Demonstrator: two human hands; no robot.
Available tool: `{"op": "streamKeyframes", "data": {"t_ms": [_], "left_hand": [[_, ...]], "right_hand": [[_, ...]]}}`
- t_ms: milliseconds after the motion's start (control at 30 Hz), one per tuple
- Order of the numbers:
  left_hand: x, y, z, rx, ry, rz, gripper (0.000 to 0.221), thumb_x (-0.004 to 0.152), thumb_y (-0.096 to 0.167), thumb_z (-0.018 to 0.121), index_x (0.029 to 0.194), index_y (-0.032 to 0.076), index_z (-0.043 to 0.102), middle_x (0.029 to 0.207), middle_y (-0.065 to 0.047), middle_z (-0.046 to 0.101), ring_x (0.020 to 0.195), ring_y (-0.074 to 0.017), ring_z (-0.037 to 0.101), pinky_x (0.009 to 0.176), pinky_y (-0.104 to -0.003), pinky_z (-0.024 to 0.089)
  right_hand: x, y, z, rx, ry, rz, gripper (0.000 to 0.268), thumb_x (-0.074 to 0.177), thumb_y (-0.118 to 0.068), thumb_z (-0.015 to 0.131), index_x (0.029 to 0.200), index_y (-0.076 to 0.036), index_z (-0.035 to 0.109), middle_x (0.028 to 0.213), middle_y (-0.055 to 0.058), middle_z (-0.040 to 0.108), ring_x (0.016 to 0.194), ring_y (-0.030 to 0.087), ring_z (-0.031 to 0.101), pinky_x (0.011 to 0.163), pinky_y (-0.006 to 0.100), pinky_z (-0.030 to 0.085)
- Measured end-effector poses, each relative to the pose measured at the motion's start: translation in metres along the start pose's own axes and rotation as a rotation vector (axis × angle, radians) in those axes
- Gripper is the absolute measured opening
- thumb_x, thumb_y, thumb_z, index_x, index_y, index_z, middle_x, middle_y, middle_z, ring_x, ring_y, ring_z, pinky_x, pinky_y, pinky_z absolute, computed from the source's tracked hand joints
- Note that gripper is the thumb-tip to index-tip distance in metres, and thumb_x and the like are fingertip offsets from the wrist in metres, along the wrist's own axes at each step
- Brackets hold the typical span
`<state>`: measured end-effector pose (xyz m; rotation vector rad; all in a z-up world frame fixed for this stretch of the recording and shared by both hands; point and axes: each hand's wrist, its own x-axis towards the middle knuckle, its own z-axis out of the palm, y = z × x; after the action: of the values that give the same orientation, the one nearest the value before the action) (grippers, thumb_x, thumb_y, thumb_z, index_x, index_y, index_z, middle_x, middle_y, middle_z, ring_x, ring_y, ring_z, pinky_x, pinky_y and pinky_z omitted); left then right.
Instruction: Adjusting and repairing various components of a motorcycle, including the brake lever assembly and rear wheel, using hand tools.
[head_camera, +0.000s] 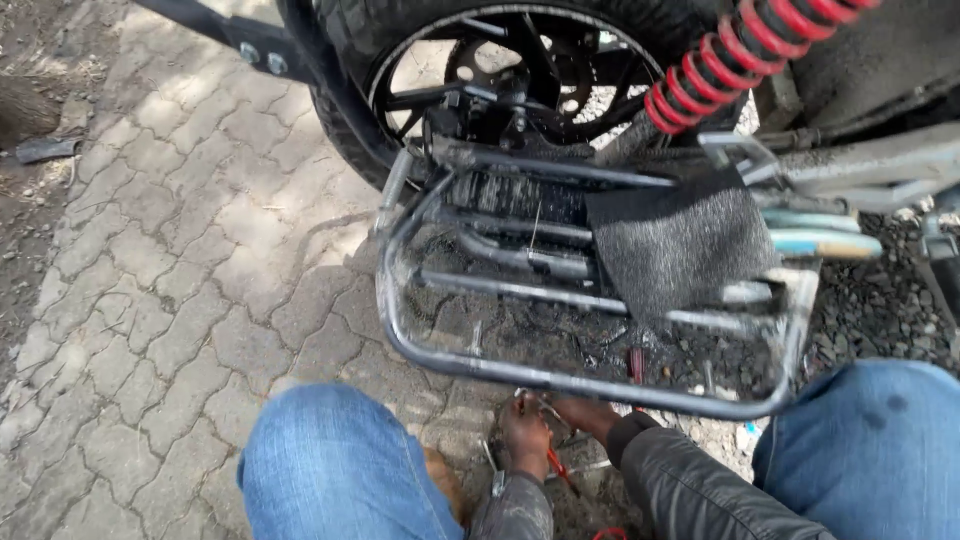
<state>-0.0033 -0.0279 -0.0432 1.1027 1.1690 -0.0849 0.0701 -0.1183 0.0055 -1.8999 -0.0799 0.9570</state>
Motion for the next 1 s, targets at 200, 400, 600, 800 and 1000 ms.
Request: {"op": "streamKeyframes", "data": {"t_ms": [200, 400, 600, 800, 1000], "left_hand": [[0.082, -0.175, -0.024, -0.770, -0.344, 0.293, 0.037, 0.086, -0.004, 0.072, 0.121, 0.002, 0.062, 0.114, -0.019, 0.071, 0.106, -0.0307, 0.067, 0.098, -0.042, 0.054], [-0.066, -0.050, -0.025, 0.453, 0.069, 0.172, 0.026, 0.095, 0.030, 0.054, 0.084, 0.015, 0.072, 0.083, -0.006, 0.072, 0.086, -0.0176, 0.066, 0.080, -0.038, 0.046], [-0.198, 0.052, -0.040, 0.428, -0.078, 0.126, 0.026, 0.096, 0.033, 0.061, 0.097, 0.016, 0.081, 0.087, -0.002, 0.078, 0.085, -0.0118, 0.065, 0.079, -0.030, 0.048], [-0.337, 0.188, -0.022, 0.770, 0.077, 0.048, 0.038, 0.093, 0.056, 0.062, 0.092, 0.021, 0.076, 0.088, 0.000, 0.072, 0.085, -0.0181, 0.068, 0.077, -0.035, 0.049], [-0.395, 0.200, -0.011, 1.068, -0.372, 0.559, 0.018, 0.094, 0.047, 0.063, 0.098, 0.030, 0.068, 0.103, 0.004, 0.070, 0.088, -0.0168, 0.072, 0.080, -0.034, 0.053]], "right_hand": [[0.021, 0.025, -0.027, -0.444, -0.053, 0.303, 0.026, 0.088, -0.046, 0.063, 0.087, -0.035, 0.085, 0.091, -0.010, 0.082, 0.081, 0.010, 0.071, 0.071, 0.029, 0.049], [0.004, 0.193, 0.046, -0.046, 0.103, -0.448, 0.016, 0.091, -0.029, 0.066, 0.081, -0.023, 0.077, 0.083, 0.001, 0.077, 0.083, 0.012, 0.070, 0.076, 0.035, 0.056], [-0.116, 0.105, 0.039, -0.734, 0.161, -0.601, 0.043, 0.076, -0.016, 0.070, 0.119, -0.011, 0.072, 0.120, 0.009, 0.074, 0.114, 0.031, 0.067, 0.094, 0.040, 0.054], [-0.310, -0.196, -0.049, 0.477, -0.117, 0.662, 0.065, 0.092, -0.076, 0.047, 0.085, -0.013, 0.066, 0.073, 0.006, 0.054, 0.061, 0.017, 0.039, 0.058, 0.034, 0.038], [-0.410, -0.244, -0.053, 1.171, 0.287, 0.499, 0.037, 0.087, -0.023, 0.078, 0.112, 0.003, 0.085, 0.109, 0.014, 0.084, 0.093, 0.014, 0.069, 0.080, 0.028, 0.053]]}}
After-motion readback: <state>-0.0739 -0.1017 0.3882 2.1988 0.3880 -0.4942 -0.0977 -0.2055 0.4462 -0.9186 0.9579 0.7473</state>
